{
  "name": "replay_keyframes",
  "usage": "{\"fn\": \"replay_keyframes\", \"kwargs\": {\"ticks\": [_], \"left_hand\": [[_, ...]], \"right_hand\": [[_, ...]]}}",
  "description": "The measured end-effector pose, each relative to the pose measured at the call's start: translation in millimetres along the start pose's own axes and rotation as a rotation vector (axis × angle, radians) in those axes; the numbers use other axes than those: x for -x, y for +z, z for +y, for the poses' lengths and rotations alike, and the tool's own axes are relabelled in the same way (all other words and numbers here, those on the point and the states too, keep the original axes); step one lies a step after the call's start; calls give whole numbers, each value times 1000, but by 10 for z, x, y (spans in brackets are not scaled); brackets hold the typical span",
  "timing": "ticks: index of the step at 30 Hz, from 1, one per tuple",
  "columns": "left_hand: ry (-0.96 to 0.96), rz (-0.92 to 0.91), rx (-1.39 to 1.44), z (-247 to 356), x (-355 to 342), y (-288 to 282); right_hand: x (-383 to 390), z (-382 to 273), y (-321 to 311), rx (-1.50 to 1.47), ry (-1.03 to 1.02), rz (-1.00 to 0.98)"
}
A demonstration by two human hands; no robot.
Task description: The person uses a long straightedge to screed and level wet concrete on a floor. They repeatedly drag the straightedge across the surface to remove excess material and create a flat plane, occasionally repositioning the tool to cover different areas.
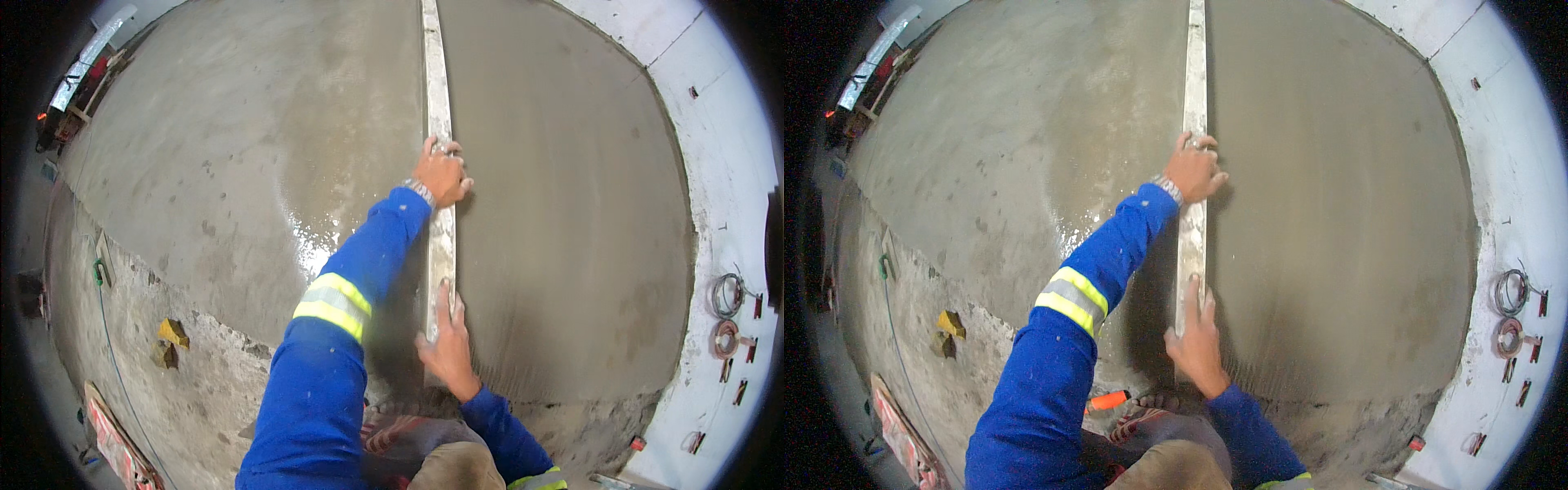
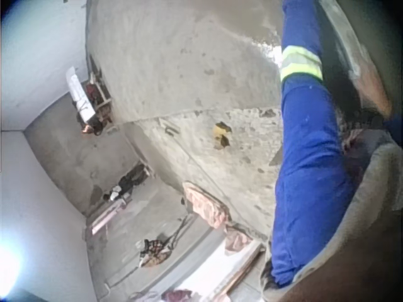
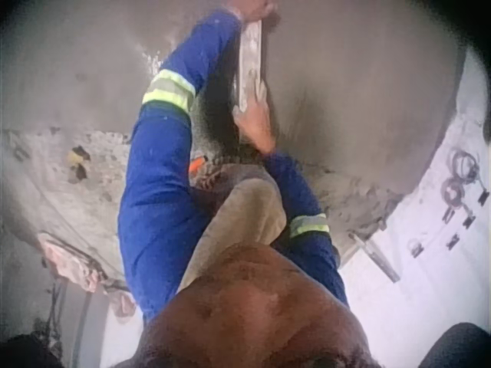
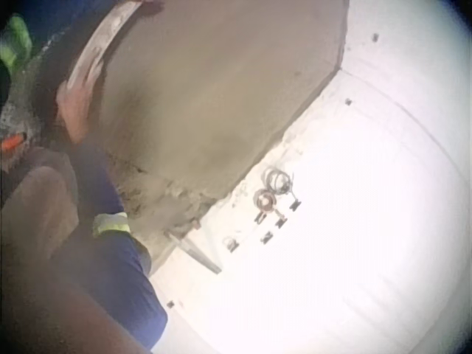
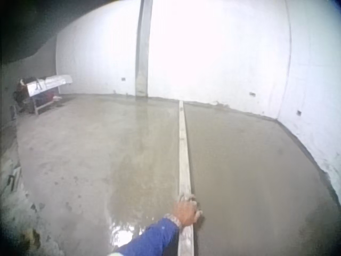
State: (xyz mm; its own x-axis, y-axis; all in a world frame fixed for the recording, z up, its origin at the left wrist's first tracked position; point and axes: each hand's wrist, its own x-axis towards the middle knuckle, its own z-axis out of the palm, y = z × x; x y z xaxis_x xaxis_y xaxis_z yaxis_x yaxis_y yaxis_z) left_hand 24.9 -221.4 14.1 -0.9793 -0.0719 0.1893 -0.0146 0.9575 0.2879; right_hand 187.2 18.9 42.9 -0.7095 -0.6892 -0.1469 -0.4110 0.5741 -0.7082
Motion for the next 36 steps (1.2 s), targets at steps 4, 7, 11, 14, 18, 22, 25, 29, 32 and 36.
{"fn": "replay_keyframes", "kwargs": {"ticks": [4,7,11,14,18,22,25,29,32,36], "left_hand": [[-42,27,-29,-178,-85,11],[-43,-38,16,-14,33,-22],[-70,7,-25,-179,-54,24],[-30,21,-15,-188,-53,31],[-31,-4,14,-67,24,1],[-41,41,-20,-237,-42,-36],[-35,-1,-1,-59,51,-78],[-71,-21,-46,-248,16,-67],[-58,1,-28,-219,41,-37],[-57,-34,20,-91,61,-113]], "right_hand": [[-168,-31,29,-9,-4,-1],[35,-6,20,14,2,5],[-77,-25,43,-5,-15,1],[-122,-33,42,7,1,-8],[-26,-39,31,8,8,-5],[-173,-104,36,-10,33,-37],[4,-11,57,43,-39,10],[-91,-87,67,-12,-15,-13],[-100,-64,72,-12,-14,-23],[-28,-36,39,5,-36,8]]}}
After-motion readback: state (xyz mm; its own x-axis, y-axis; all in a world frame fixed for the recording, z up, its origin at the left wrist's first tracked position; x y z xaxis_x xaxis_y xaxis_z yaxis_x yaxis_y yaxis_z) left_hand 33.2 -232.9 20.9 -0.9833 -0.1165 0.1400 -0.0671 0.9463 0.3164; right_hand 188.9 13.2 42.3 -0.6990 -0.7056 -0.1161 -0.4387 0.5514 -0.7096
